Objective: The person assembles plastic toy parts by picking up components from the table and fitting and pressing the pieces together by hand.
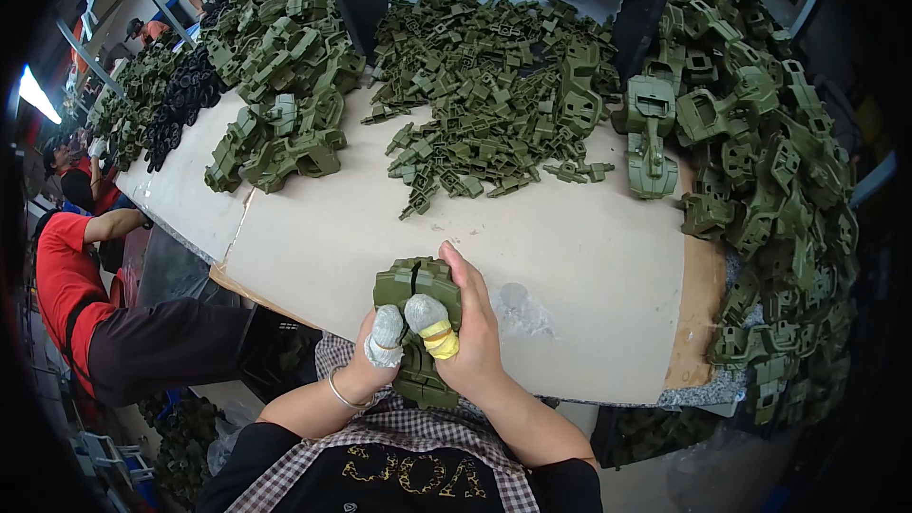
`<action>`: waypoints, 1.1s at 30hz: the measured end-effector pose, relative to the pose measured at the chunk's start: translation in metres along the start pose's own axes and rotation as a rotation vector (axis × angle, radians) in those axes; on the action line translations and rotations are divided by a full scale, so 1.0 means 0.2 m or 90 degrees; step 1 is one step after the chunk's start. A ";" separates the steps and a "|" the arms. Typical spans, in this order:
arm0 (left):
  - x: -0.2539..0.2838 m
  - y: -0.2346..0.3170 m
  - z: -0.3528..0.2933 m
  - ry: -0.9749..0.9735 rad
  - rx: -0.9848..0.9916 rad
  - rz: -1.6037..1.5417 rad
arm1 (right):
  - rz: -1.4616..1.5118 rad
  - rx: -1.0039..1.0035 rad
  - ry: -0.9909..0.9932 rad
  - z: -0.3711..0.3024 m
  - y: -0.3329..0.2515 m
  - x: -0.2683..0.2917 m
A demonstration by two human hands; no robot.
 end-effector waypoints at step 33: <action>0.15 0.07 0.08 -0.012 -0.095 -0.411 | 0.349 -0.155 -0.299 -0.14 0.14 -0.02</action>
Point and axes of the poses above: each hand's wrist, its own z-axis towards the middle knuckle, its own x-axis out of the back of the hand, y = z × x, the point moved 4 cm from there along z, towards the middle knuckle, and after that the axes turned 2 degrees about z, right-handed, at the moved point
